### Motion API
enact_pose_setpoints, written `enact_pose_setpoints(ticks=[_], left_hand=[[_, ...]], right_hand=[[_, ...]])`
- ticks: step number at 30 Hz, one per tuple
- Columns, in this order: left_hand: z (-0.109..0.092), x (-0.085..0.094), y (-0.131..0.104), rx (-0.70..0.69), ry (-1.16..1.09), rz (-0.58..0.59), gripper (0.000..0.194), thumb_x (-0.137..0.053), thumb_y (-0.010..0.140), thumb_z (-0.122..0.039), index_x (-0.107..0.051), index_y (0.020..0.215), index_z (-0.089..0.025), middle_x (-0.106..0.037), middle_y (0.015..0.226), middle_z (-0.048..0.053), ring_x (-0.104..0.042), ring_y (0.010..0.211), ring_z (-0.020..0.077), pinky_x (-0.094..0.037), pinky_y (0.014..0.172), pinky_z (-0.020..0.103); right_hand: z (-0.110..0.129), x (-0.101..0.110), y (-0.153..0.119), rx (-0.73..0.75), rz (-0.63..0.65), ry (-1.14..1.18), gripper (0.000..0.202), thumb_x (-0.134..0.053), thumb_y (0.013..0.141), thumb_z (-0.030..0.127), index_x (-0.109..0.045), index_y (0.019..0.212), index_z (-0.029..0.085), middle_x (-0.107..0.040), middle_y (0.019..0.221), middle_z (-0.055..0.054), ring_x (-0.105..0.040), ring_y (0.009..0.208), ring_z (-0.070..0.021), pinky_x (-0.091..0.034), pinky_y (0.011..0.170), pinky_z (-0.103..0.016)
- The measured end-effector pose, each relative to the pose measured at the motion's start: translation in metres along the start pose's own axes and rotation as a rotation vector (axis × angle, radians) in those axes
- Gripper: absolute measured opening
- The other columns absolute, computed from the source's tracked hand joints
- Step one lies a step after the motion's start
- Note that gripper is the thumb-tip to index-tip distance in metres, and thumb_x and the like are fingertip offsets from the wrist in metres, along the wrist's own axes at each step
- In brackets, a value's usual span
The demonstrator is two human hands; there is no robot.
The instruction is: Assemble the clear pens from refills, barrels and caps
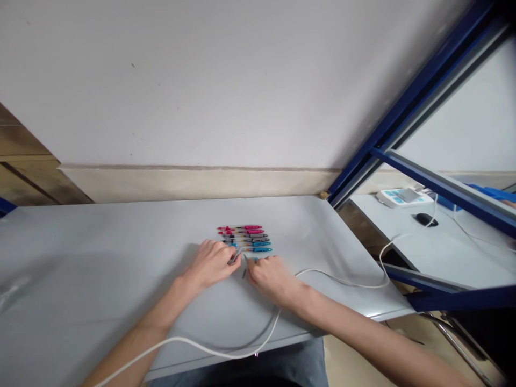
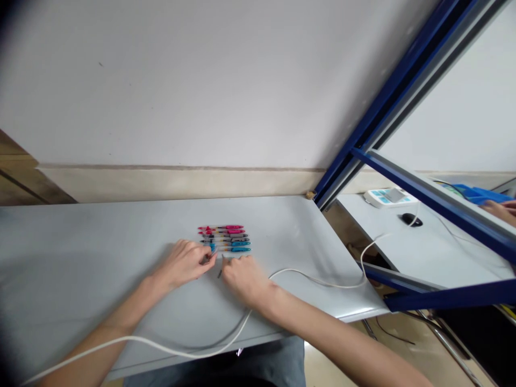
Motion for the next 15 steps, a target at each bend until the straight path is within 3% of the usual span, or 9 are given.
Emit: enact_pose_setpoints(ticks=[5, 11, 15], left_hand=[[-0.002, 0.017, -0.003, -0.046, -0.071, -0.160, 0.022, -0.054, 0.094, -0.030, -0.064, 0.077, -0.021, -0.069, 0.066, 0.000, -0.064, 0.060, 0.0166, -0.033, 0.059, 0.029], [-0.005, 0.024, -0.004, -0.104, -0.115, -0.240, 0.017, -0.053, 0.092, -0.024, -0.057, 0.076, -0.020, -0.065, 0.066, -0.001, -0.060, 0.058, 0.0138, -0.037, 0.059, 0.027], [-0.005, 0.030, -0.005, -0.099, -0.122, -0.309, 0.016, -0.051, 0.090, -0.022, -0.054, 0.075, -0.020, -0.062, 0.065, -0.003, -0.057, 0.055, 0.0128, -0.038, 0.058, 0.026]], right_hand=[[-0.003, 0.004, 0.006, 0.001, -0.014, 0.024, 0.018, -0.050, 0.093, 0.012, -0.068, 0.086, 0.013, -0.074, 0.079, -0.013, -0.070, 0.070, -0.0243, -0.043, 0.060, -0.030], [-0.015, 0.010, 0.016, -0.233, 0.064, 0.120, 0.021, -0.053, 0.088, 0.016, -0.073, 0.084, 0.014, -0.077, 0.085, -0.015, -0.073, 0.075, -0.0263, -0.046, 0.063, -0.030], [-0.019, 0.017, 0.018, -0.262, 0.083, 0.183, 0.018, -0.057, 0.079, 0.015, -0.074, 0.078, 0.013, -0.078, 0.085, -0.017, -0.073, 0.077, -0.0273, -0.046, 0.065, -0.030]])
Point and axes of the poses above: each hand's wrist, its own y-axis towards the middle knuckle, its own x-axis out of the back of the hand, z = x × y, the point moved 10 cm from there along y, towards the middle knuckle
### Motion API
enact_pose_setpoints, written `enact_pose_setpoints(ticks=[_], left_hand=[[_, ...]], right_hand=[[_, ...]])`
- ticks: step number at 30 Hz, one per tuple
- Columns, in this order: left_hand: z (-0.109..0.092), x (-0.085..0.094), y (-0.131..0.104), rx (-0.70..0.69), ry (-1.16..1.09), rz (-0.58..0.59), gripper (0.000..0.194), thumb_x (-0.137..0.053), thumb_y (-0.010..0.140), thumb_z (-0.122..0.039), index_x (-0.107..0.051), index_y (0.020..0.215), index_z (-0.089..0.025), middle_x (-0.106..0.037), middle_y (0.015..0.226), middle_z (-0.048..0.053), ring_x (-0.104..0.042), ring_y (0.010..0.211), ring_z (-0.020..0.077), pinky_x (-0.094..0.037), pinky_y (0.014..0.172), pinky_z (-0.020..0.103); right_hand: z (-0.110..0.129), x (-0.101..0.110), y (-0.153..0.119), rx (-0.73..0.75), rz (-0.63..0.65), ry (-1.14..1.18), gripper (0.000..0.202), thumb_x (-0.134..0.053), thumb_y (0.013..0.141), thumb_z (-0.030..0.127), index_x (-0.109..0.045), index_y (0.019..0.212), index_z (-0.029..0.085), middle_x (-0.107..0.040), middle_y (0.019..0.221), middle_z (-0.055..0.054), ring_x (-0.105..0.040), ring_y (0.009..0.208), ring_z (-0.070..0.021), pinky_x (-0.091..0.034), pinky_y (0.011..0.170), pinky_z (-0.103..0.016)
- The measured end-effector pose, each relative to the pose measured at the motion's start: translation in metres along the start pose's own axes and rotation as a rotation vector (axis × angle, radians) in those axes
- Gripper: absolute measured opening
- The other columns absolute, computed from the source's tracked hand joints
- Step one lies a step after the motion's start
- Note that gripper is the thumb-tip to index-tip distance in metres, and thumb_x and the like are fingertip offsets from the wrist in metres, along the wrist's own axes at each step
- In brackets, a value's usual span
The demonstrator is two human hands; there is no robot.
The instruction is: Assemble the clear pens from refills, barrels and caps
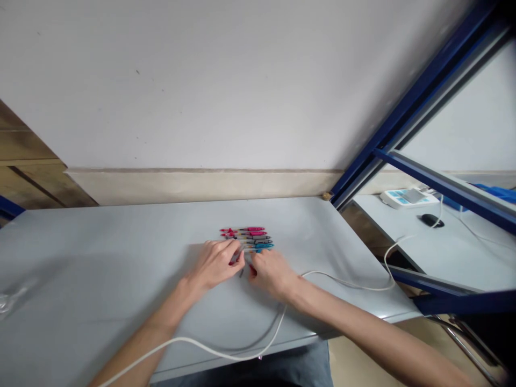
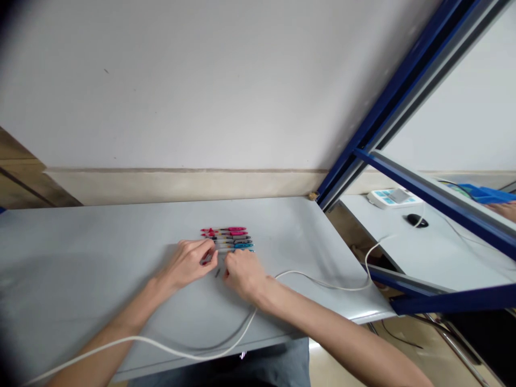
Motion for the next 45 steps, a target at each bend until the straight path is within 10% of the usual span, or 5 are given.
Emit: enact_pose_setpoints(ticks=[5, 9, 16, 28, 45], left_hand=[[0.004, 0.006, 0.000, 0.029, 0.013, -0.074, 0.014, -0.053, 0.090, -0.021, -0.055, 0.076, -0.020, -0.061, 0.063, -0.003, -0.054, 0.052, 0.0119, -0.037, 0.057, 0.025], [0.001, -0.001, -0.001, -0.010, -0.027, -0.035, 0.014, -0.054, 0.092, -0.023, -0.058, 0.079, -0.020, -0.065, 0.067, -0.002, -0.057, 0.055, 0.0121, -0.038, 0.058, 0.024], [0.006, -0.012, -0.002, 0.021, -0.091, 0.002, 0.016, -0.051, 0.096, -0.023, -0.064, 0.106, -0.021, -0.066, 0.067, -0.003, -0.060, 0.055, 0.0122, -0.041, 0.059, 0.023], [0.052, -0.041, -0.013, 0.570, -0.687, 0.037, 0.012, -0.049, 0.096, -0.032, -0.048, 0.103, -0.023, -0.052, 0.057, -0.010, -0.043, 0.040, 0.0064, -0.035, 0.044, 0.017], [0.037, -0.053, -0.015, 0.578, -0.919, 0.121, 0.018, -0.050, 0.099, -0.039, -0.048, 0.105, -0.022, -0.058, 0.060, -0.006, -0.049, 0.047, 0.0088, -0.038, 0.050, 0.019]], right_hand=[[-0.029, 0.040, -0.001, 0.061, -0.091, 0.417, 0.004, -0.063, 0.070, 0.015, -0.066, 0.069, 0.015, -0.072, 0.064, -0.006, -0.064, 0.058, -0.0173, -0.040, 0.053, -0.024], [-0.044, 0.049, 0.008, 0.247, 0.091, 1.127, 0.009, -0.059, 0.079, 0.022, -0.060, 0.071, 0.017, -0.069, 0.058, -0.001, -0.056, 0.042, -0.0109, -0.035, 0.039, -0.019], [-0.068, 0.021, 0.038, 0.210, 0.027, 1.692, 0.025, -0.072, 0.082, 0.035, -0.061, 0.070, 0.015, -0.065, 0.056, -0.001, -0.051, 0.040, -0.0081, -0.032, 0.035, -0.018], [-0.061, 0.002, 0.035, 0.142, -0.046, 1.847, 0.030, -0.078, 0.082, 0.034, -0.076, 0.104, 0.014, -0.062, 0.065, 0.000, -0.040, 0.047, -0.0056, -0.026, 0.044, -0.022], [-0.069, 0.002, 0.035, 0.127, -0.161, 1.967, 0.023, -0.074, 0.087, 0.038, -0.070, 0.093, 0.016, -0.055, 0.070, 0.001, -0.045, 0.063, -0.0110, -0.035, 0.059, -0.025]])
Point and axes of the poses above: each hand's wrist, its own y-axis towards the middle knuckle, its own x-axis out of the back of the hand, z = x × y, the point moved 10 cm from there along y, towards the middle knuckle
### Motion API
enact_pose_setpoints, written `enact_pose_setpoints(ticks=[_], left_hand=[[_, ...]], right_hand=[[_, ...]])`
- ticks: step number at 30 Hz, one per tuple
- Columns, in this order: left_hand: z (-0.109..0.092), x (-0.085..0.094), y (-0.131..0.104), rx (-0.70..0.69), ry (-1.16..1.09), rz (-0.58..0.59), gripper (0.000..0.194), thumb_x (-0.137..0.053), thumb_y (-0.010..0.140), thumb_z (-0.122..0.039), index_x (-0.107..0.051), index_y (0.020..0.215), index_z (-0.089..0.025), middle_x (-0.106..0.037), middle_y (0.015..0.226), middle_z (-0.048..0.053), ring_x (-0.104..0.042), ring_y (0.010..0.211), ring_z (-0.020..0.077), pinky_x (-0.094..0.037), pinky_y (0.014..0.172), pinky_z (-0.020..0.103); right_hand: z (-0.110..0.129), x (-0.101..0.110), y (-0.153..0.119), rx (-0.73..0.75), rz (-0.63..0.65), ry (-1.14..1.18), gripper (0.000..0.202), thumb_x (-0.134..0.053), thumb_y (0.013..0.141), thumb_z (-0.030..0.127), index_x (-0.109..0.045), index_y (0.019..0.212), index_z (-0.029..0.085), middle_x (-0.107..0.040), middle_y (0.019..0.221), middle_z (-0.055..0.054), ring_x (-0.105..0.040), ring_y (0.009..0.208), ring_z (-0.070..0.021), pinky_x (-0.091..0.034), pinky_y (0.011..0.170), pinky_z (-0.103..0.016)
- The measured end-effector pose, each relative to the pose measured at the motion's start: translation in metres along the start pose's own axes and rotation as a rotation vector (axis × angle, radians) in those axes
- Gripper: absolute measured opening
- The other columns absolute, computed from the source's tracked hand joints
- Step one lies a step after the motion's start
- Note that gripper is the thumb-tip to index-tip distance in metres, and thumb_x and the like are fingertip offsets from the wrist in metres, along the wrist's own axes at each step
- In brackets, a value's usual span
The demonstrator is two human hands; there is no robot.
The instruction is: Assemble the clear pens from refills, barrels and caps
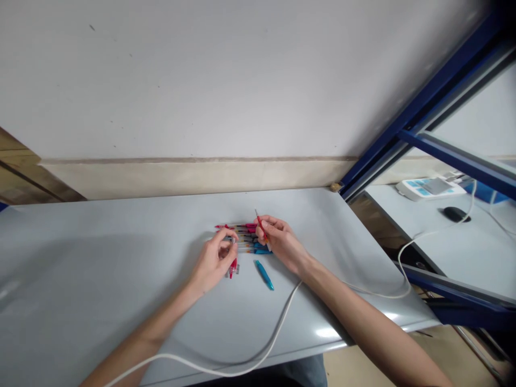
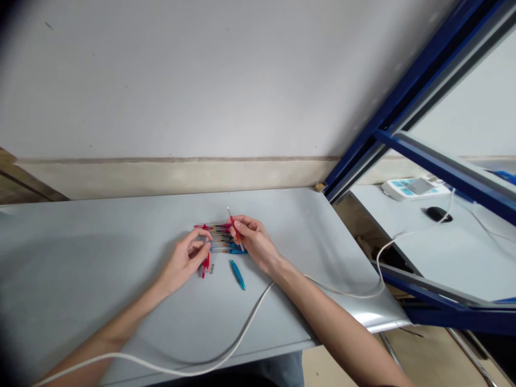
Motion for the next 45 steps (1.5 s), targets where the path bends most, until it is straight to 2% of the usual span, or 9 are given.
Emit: enact_pose_setpoints(ticks=[3, 8, 14, 24, 29, 34, 39, 43, 45], left_hand=[[-0.003, -0.008, -0.001, -0.021, -0.031, 0.062, 0.020, -0.049, 0.100, -0.040, -0.048, 0.106, -0.021, -0.060, 0.063, -0.005, -0.050, 0.050, 0.0093, -0.040, 0.052, 0.020], [-0.006, -0.016, -0.003, -0.061, 0.011, 0.119, 0.022, -0.052, 0.099, -0.039, -0.056, 0.109, -0.019, -0.054, 0.067, -0.004, -0.046, 0.056, 0.0091, -0.038, 0.056, 0.020], [-0.003, -0.016, -0.002, -0.040, -0.029, 0.113, 0.022, -0.057, 0.097, -0.038, -0.058, 0.106, -0.019, -0.056, 0.076, -0.002, -0.047, 0.062, 0.0096, -0.040, 0.058, 0.021], [-0.001, -0.008, 0.002, -0.036, -0.107, 0.078, 0.027, -0.060, 0.094, -0.043, -0.060, 0.104, -0.018, -0.058, 0.077, -0.001, -0.051, 0.064, 0.0101, -0.043, 0.061, 0.021], [-0.003, -0.005, 0.003, -0.033, -0.140, 0.074, 0.031, -0.060, 0.094, -0.045, -0.061, 0.105, -0.017, -0.056, 0.071, -0.002, -0.050, 0.060, 0.0095, -0.043, 0.058, 0.021], [0.003, -0.012, 0.004, -0.009, -0.196, 0.119, 0.037, -0.058, 0.094, -0.048, -0.062, 0.109, -0.014, -0.059, 0.074, 0.001, -0.053, 0.056, 0.0097, -0.046, 0.054, 0.023], [-0.001, -0.009, 0.004, -0.043, -0.128, 0.102, 0.035, -0.051, 0.098, -0.046, -0.063, 0.101, -0.014, -0.057, 0.076, 0.001, -0.047, 0.058, 0.0082, -0.040, 0.051, 0.020], [-0.002, -0.006, 0.003, -0.042, -0.061, 0.078, 0.038, -0.052, 0.097, -0.048, -0.064, 0.110, -0.015, -0.054, 0.075, 0.000, -0.043, 0.060, 0.0089, -0.035, 0.052, 0.020], [0.000, -0.009, 0.003, -0.032, -0.058, 0.090, 0.038, -0.051, 0.096, -0.050, -0.063, 0.108, -0.015, -0.054, 0.075, -0.001, -0.041, 0.059, 0.0089, -0.033, 0.051, 0.020]], right_hand=[[0.001, 0.001, -0.001, 0.002, -0.036, 0.011, 0.024, -0.075, 0.086, 0.038, -0.067, 0.093, 0.017, -0.059, 0.070, 0.001, -0.047, 0.061, -0.0115, -0.038, 0.059, -0.025], [0.007, 0.009, -0.002, 0.067, -0.137, -0.022, 0.029, -0.079, 0.081, 0.039, -0.062, 0.094, 0.020, -0.069, 0.078, -0.002, -0.055, 0.060, -0.0132, -0.045, 0.062, -0.027], [0.017, 0.011, -0.002, 0.195, -0.162, -0.123, 0.024, -0.075, 0.085, 0.038, -0.058, 0.087, 0.021, -0.069, 0.085, -0.003, -0.060, 0.069, -0.0140, -0.048, 0.068, -0.027], [0.019, 0.009, -0.004, 0.200, -0.157, -0.181, 0.019, -0.068, 0.089, 0.036, -0.056, 0.092, 0.021, -0.068, 0.088, -0.004, -0.059, 0.069, -0.0148, -0.048, 0.069, -0.029], [0.024, 0.001, -0.005, 0.237, -0.104, -0.285, 0.017, -0.067, 0.090, 0.036, -0.058, 0.093, 0.022, -0.068, 0.086, -0.003, -0.060, 0.070, -0.0156, -0.048, 0.066, -0.028], [0.019, -0.016, -0.008, 0.194, 0.015, -0.448, 0.023, -0.075, 0.084, 0.041, -0.068, 0.087, 0.020, -0.065, 0.083, -0.003, -0.059, 0.075, -0.0168, -0.049, 0.070, -0.029], [0.015, -0.022, -0.010, 0.162, 0.078, -0.400, 0.031, -0.070, 0.089, 0.044, -0.070, 0.106, 0.019, -0.065, 0.077, -0.002, -0.058, 0.067, -0.0147, -0.049, 0.065, -0.028], [0.018, -0.017, -0.007, 0.194, 0.058, -0.389, 0.029, -0.068, 0.089, 0.047, -0.067, 0.093, 0.019, -0.069, 0.076, -0.004, -0.059, 0.063, -0.0146, -0.048, 0.060, -0.027], [0.016, -0.016, -0.007, 0.182, 0.060, -0.419, 0.031, -0.069, 0.088, 0.050, -0.066, 0.089, 0.018, -0.070, 0.076, -0.004, -0.058, 0.059, -0.0138, -0.046, 0.055, -0.026]])
Point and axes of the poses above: each hand's wrist, its own y-axis towards the middle knuckle, its own x-axis out of the back of the hand, z = x × y, the point moved 10 cm from there along y, towards the middle knuckle
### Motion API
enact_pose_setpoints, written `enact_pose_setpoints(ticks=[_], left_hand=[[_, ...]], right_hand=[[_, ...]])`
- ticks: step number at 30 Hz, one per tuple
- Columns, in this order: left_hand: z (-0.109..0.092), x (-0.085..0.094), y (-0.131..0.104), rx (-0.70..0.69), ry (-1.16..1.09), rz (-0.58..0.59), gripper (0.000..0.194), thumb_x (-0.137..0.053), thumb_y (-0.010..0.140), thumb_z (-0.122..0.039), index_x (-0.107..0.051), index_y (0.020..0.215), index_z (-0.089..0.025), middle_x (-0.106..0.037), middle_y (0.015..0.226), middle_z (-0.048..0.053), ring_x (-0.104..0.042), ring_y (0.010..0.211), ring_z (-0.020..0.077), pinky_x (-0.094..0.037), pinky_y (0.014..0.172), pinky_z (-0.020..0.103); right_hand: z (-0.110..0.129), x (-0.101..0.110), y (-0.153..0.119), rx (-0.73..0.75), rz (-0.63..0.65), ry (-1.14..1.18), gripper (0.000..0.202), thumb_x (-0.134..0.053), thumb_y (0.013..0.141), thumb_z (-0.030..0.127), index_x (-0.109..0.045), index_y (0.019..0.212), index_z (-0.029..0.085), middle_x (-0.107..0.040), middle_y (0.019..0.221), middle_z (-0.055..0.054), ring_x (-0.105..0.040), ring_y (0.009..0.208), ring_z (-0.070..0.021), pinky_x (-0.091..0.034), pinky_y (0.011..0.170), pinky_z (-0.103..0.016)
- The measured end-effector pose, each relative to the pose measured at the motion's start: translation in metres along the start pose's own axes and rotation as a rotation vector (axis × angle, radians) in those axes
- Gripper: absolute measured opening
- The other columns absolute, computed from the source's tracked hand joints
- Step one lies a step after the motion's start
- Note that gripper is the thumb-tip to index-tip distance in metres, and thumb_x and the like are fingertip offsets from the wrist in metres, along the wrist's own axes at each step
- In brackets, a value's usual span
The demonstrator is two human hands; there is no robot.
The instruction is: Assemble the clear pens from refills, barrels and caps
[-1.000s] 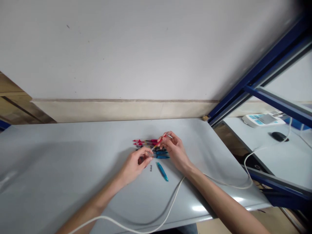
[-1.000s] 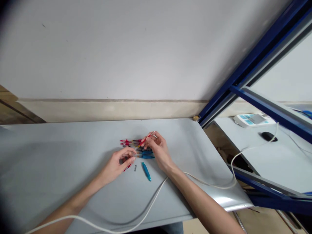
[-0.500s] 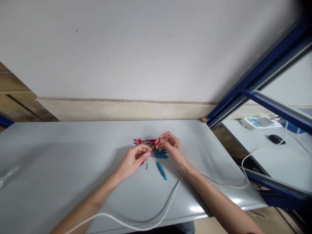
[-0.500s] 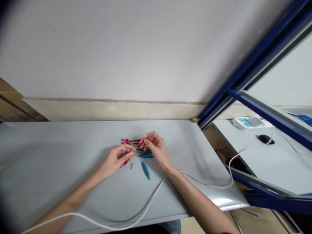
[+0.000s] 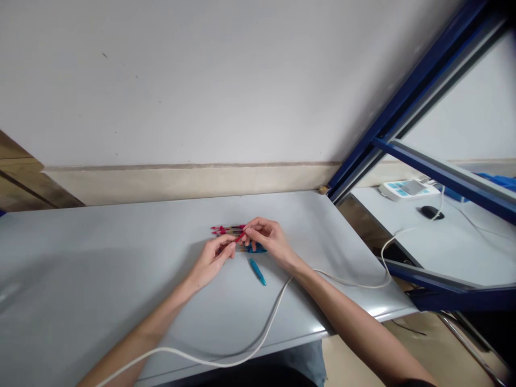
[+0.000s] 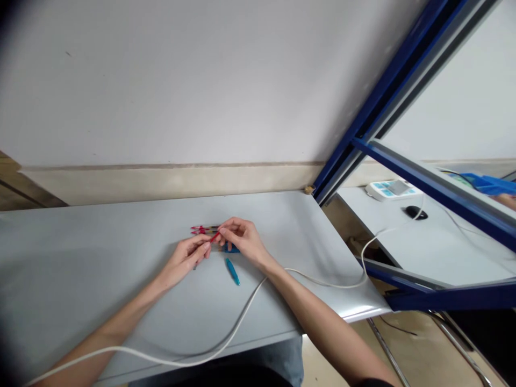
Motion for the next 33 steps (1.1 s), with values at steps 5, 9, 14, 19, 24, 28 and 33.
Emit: enact_pose_setpoints(ticks=[5, 9, 14, 19, 24, 28, 33], left_hand=[[0.002, -0.005, 0.000, 0.018, -0.036, 0.016, 0.038, -0.053, 0.095, -0.053, -0.059, 0.100, -0.016, -0.051, 0.071, -0.002, -0.039, 0.057, 0.0085, -0.029, 0.051, 0.020], [0.001, -0.011, 0.000, 0.020, -0.100, 0.079, 0.038, -0.054, 0.094, -0.055, -0.058, 0.097, -0.017, -0.051, 0.070, -0.003, -0.036, 0.055, 0.0081, -0.028, 0.051, 0.020], [-0.005, -0.015, -0.003, -0.007, -0.100, 0.113, 0.035, -0.051, 0.097, -0.052, -0.056, 0.092, -0.017, -0.049, 0.071, -0.003, -0.036, 0.057, 0.0082, -0.028, 0.052, 0.021], [-0.007, -0.014, -0.004, -0.044, -0.073, 0.078, 0.032, -0.053, 0.098, -0.049, -0.056, 0.091, -0.018, -0.047, 0.065, -0.004, -0.038, 0.058, 0.0083, -0.029, 0.053, 0.020], [-0.002, -0.002, -0.002, 0.000, -0.177, -0.057, 0.035, -0.056, 0.096, -0.052, -0.054, 0.086, -0.018, -0.045, 0.059, -0.006, -0.032, 0.049, 0.0061, -0.024, 0.046, 0.018], [0.005, 0.006, -0.002, 0.053, -0.323, -0.123, 0.033, -0.057, 0.095, -0.051, -0.052, 0.088, -0.020, -0.042, 0.059, -0.007, -0.028, 0.045, 0.0050, -0.020, 0.041, 0.017], [0.004, 0.013, -0.003, 0.016, -0.420, -0.180, 0.030, -0.057, 0.097, -0.047, -0.052, 0.086, -0.019, -0.042, 0.059, -0.007, -0.027, 0.046, 0.0046, -0.021, 0.043, 0.017]], right_hand=[[0.009, 0.001, -0.003, 0.035, -0.038, -0.136, 0.031, -0.070, 0.087, 0.047, -0.064, 0.079, 0.018, -0.067, 0.071, -0.003, -0.056, 0.059, -0.0130, -0.044, 0.057, -0.026], [0.013, 0.000, -0.005, 0.051, -0.021, -0.178, 0.033, -0.069, 0.087, 0.047, -0.059, 0.073, 0.019, -0.061, 0.065, 0.000, -0.052, 0.059, -0.0126, -0.041, 0.056, -0.025], [0.017, -0.003, -0.007, 0.090, -0.010, -0.197, 0.038, -0.066, 0.090, 0.047, -0.049, 0.069, 0.020, -0.050, 0.062, 0.003, -0.044, 0.056, -0.0109, -0.034, 0.054, -0.024], [0.017, -0.007, -0.010, 0.113, -0.030, -0.182, 0.039, -0.066, 0.090, 0.050, -0.050, 0.070, 0.020, -0.051, 0.065, 0.003, -0.042, 0.058, -0.0112, -0.034, 0.056, -0.025], [0.013, -0.011, -0.011, 0.062, 0.052, -0.243, 0.037, -0.064, 0.091, 0.053, -0.057, 0.079, 0.019, -0.056, 0.062, 0.002, -0.047, 0.055, -0.0115, -0.035, 0.053, -0.023], [0.004, -0.020, -0.015, -0.013, 0.225, -0.447, 0.041, -0.056, 0.097, 0.053, -0.054, 0.074, 0.019, -0.057, 0.057, 0.003, -0.045, 0.045, -0.0092, -0.032, 0.049, -0.022], [0.016, -0.036, -0.020, 0.235, 0.282, -0.836, 0.033, -0.054, 0.101, 0.035, -0.055, 0.072, 0.019, -0.055, 0.062, 0.002, -0.044, 0.054, -0.0109, -0.032, 0.057, -0.024]])
Point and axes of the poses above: each hand's wrist, its own y-axis towards the middle knuckle, its own x-axis out of the back of the hand, z = x × y, the point moved 10 cm from there along y, towards the middle knuckle
